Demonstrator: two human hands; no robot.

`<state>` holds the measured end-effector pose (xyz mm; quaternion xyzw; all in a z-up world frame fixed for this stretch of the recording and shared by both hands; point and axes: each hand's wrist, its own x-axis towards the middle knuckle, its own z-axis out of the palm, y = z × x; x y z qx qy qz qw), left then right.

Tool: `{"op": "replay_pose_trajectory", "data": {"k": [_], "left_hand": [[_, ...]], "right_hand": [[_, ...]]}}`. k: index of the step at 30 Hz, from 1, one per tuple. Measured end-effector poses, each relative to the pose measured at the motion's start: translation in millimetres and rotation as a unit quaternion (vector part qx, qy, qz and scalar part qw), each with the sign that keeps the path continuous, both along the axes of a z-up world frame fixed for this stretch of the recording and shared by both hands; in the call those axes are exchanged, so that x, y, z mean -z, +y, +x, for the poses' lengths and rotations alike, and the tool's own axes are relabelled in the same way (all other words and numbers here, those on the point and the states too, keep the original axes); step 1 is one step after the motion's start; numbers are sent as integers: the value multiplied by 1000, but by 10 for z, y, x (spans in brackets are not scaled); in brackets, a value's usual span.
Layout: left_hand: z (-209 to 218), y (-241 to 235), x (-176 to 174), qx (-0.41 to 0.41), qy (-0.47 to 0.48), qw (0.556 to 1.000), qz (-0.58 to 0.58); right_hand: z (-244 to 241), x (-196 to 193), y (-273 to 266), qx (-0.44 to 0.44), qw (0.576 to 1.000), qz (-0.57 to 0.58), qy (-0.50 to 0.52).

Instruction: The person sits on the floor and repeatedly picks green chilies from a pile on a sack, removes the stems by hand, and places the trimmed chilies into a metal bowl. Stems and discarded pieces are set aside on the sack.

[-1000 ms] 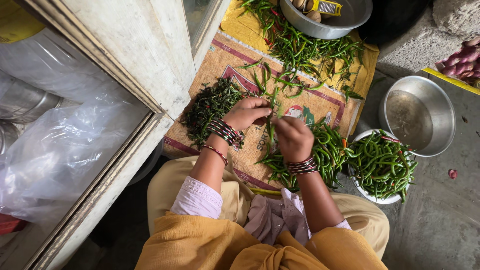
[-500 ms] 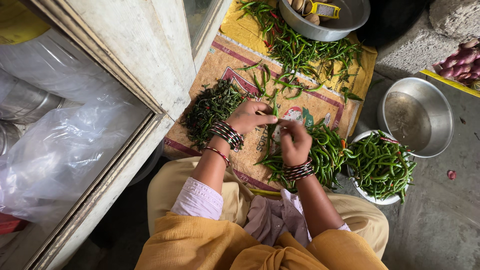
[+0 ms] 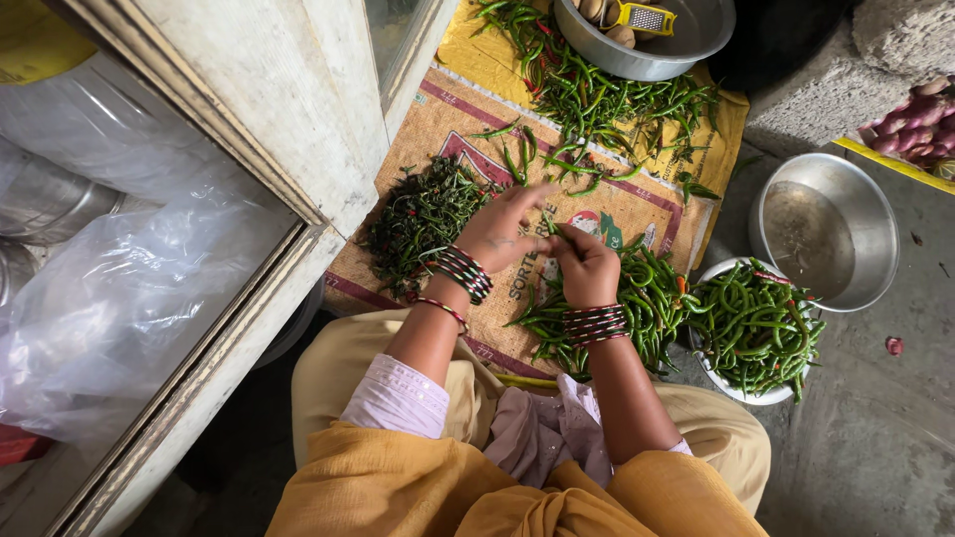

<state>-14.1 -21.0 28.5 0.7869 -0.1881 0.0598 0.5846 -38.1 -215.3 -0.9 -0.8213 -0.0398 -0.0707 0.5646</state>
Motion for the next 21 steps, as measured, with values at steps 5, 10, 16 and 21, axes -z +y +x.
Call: {"op": "replay_pose_trajectory", "data": {"k": [5,10,16,21], "left_hand": [[2,-21,35,-3,-54,995,78],[41,-142,181,-57,-45,987,145],[15,-145,194,-42,17,998,48],[22,-23,174,120,81,989,-37]], "right_hand": [[-97,-241,14,7,977,-195,-88],[-158,-291,84,24,968,-231,-98],[-44,-140,-31,-29,991,-127,-23],[42,-200,-327,-171,979,-104,39]]}}
